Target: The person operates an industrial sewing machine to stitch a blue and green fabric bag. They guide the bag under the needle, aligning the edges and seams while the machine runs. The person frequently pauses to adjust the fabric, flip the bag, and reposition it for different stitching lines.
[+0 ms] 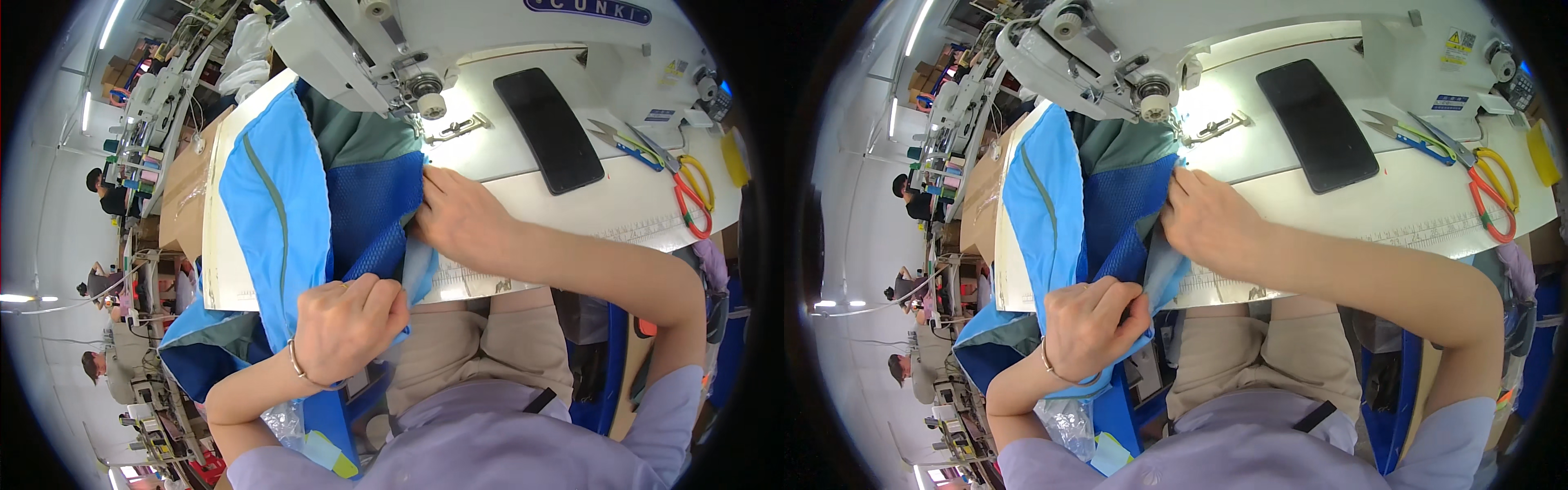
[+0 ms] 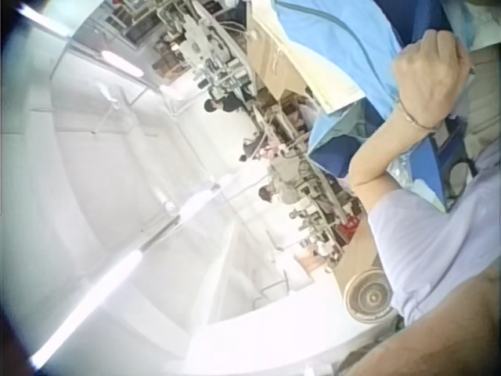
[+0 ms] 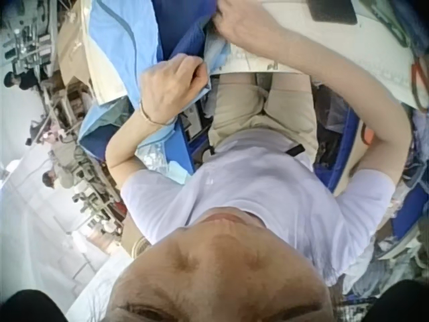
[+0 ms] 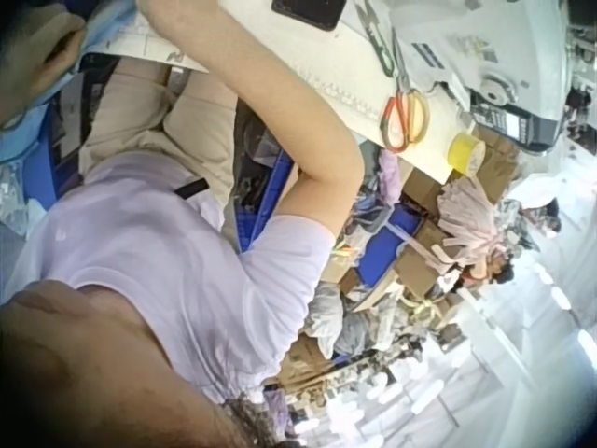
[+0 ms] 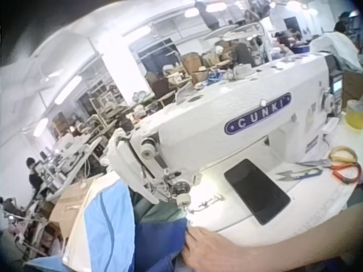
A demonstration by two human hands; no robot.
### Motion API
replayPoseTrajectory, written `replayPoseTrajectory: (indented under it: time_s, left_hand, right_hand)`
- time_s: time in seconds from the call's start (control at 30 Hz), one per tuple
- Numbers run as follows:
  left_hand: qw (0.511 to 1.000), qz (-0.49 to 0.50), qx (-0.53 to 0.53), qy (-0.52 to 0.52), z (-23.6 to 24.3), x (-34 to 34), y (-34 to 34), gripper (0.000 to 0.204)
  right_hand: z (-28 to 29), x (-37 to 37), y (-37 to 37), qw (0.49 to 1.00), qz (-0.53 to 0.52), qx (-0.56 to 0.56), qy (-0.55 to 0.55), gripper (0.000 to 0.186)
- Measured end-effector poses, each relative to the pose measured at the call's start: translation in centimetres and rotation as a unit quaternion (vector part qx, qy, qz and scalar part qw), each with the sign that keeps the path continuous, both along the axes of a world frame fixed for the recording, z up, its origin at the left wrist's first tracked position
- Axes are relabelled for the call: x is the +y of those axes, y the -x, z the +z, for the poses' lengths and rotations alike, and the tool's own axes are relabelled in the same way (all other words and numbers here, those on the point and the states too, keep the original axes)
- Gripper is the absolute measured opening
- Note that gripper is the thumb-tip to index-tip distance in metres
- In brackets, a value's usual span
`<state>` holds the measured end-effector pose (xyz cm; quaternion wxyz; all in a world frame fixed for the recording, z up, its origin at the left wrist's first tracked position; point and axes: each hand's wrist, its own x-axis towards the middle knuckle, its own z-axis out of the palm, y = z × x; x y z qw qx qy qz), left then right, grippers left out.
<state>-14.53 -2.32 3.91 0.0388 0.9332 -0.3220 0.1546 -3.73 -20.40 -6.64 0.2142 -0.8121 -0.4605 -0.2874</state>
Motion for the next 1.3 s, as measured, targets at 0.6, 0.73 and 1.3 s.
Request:
replayPoseTrajectory:
  time_s: [0.6, 0.73, 1.3]
  left_hand:
    - [0.998, -0.023, 0.063, 0.018, -0.5, 0.0, -0.3, 0.018]
    - [0.998, -0.035, 0.056, 0.015, -1.3, -0.2, -0.2, 0.019]
    - [0.987, -0.131, -0.032, -0.087, -3.0, 0.3, 2.7, 0.01]
  right_hand:
    - [1.3, -2.1, 3.1, 0.992, 0.115, -0.042, 0.015, 0.013]
    - [0.1, -2.2, 2.8, 0.986, 0.164, -0.001, -0.027, 0.011]
    - [0.3, -3.3, 2.7, 0.982, 0.187, 0.03, 0.0, 0.022]
